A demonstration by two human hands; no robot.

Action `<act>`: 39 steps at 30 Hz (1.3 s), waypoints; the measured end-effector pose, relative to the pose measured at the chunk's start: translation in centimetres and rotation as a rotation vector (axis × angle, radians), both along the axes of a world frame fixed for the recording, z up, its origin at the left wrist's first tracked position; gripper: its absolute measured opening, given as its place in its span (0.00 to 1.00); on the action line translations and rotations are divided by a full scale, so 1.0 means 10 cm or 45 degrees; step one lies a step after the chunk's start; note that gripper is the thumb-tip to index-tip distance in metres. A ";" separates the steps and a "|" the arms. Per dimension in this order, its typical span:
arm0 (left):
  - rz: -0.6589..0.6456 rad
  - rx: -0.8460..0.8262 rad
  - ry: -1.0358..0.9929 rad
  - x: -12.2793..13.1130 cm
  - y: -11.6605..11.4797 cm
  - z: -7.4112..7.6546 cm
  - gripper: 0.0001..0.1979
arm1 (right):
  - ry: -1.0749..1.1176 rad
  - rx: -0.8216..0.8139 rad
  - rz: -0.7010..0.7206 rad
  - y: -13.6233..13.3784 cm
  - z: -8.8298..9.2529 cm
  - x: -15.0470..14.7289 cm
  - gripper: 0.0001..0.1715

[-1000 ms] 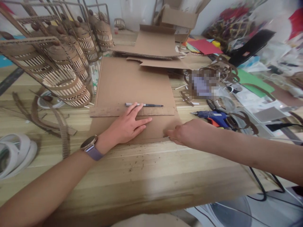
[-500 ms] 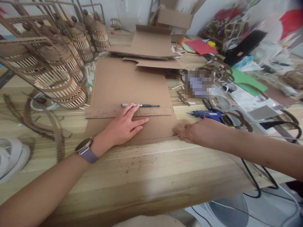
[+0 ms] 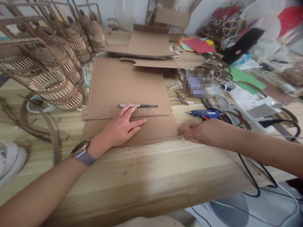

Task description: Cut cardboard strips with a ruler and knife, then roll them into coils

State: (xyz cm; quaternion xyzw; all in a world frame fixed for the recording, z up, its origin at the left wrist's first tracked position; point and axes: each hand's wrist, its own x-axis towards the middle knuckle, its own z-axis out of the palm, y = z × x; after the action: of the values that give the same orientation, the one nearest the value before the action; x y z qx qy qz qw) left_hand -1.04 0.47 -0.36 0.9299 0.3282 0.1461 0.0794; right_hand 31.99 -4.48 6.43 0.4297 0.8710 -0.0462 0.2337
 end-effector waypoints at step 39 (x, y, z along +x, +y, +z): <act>0.020 -0.038 -0.063 0.01 -0.01 -0.01 0.18 | -0.023 -0.110 -0.076 -0.06 -0.01 0.06 0.16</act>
State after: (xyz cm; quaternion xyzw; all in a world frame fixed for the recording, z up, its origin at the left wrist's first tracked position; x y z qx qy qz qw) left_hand -0.90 0.38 -0.47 0.9221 0.3354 0.1648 0.1001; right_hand 32.56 -5.09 6.33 0.4455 0.8528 -0.0868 0.2583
